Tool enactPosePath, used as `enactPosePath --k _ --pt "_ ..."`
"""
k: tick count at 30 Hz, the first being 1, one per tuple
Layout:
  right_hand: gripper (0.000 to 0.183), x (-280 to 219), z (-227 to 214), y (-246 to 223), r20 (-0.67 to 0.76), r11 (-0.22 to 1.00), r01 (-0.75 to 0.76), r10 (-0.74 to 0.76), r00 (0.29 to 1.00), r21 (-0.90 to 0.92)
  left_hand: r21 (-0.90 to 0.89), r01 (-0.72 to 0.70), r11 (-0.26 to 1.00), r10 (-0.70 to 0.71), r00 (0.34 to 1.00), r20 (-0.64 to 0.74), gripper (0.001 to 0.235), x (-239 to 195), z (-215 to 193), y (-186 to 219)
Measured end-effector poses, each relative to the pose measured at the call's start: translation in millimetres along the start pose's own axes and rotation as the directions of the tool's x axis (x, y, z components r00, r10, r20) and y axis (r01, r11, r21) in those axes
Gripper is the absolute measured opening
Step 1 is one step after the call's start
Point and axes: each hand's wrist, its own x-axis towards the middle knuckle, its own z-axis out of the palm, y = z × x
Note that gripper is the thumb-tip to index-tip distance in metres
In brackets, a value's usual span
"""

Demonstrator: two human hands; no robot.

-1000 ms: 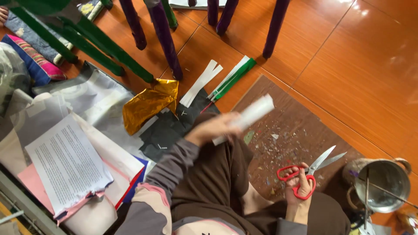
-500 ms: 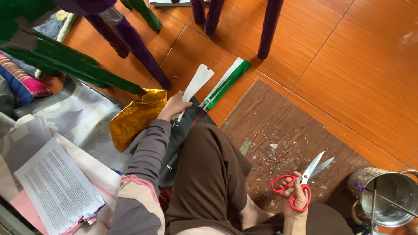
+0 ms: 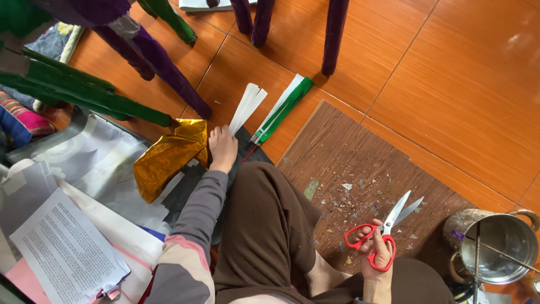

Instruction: Cutting and folding strips of paper to prepare materials for a craft project.

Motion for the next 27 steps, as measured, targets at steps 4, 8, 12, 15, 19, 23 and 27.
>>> enactPosePath --k 4,8,12,15,19,23,27 --pt "0.027 0 -4 2 -0.016 0.999 0.016 -0.017 1.0 -0.034 -0.138 0.183 0.973 -0.141 0.952 0.272 0.023 21 -22 11" --pt "0.029 -1 -5 2 -0.009 0.998 0.021 -0.022 1.0 -0.067 -0.102 0.185 0.977 -0.143 0.935 0.323 0.023 31 -25 11" --pt "0.029 -1 -6 2 0.009 1.0 0.002 -0.002 1.0 -0.018 -0.3 0.354 0.886 -0.184 0.862 0.472 0.036 42 -69 14" --pt "0.03 -1 -7 2 -0.019 0.999 -0.012 0.011 1.0 -0.034 -0.263 0.381 0.886 -0.175 0.802 0.571 0.032 61 -67 3" --pt "0.028 0 -9 4 -0.016 0.999 -0.022 0.021 1.0 -0.048 -0.305 0.339 0.89 -0.102 0.799 0.593 0.034 71 -53 -10" --pt "0.027 1 -9 4 -0.024 0.999 -0.016 0.015 1.0 -0.049 -0.334 0.267 0.904 -0.047 0.838 0.543 0.026 77 -22 -21" --pt "0.027 1 -8 4 -0.036 0.999 -0.034 0.033 0.999 -0.04 -0.435 0.234 0.869 -0.027 0.902 0.43 0.016 83 -15 -15"
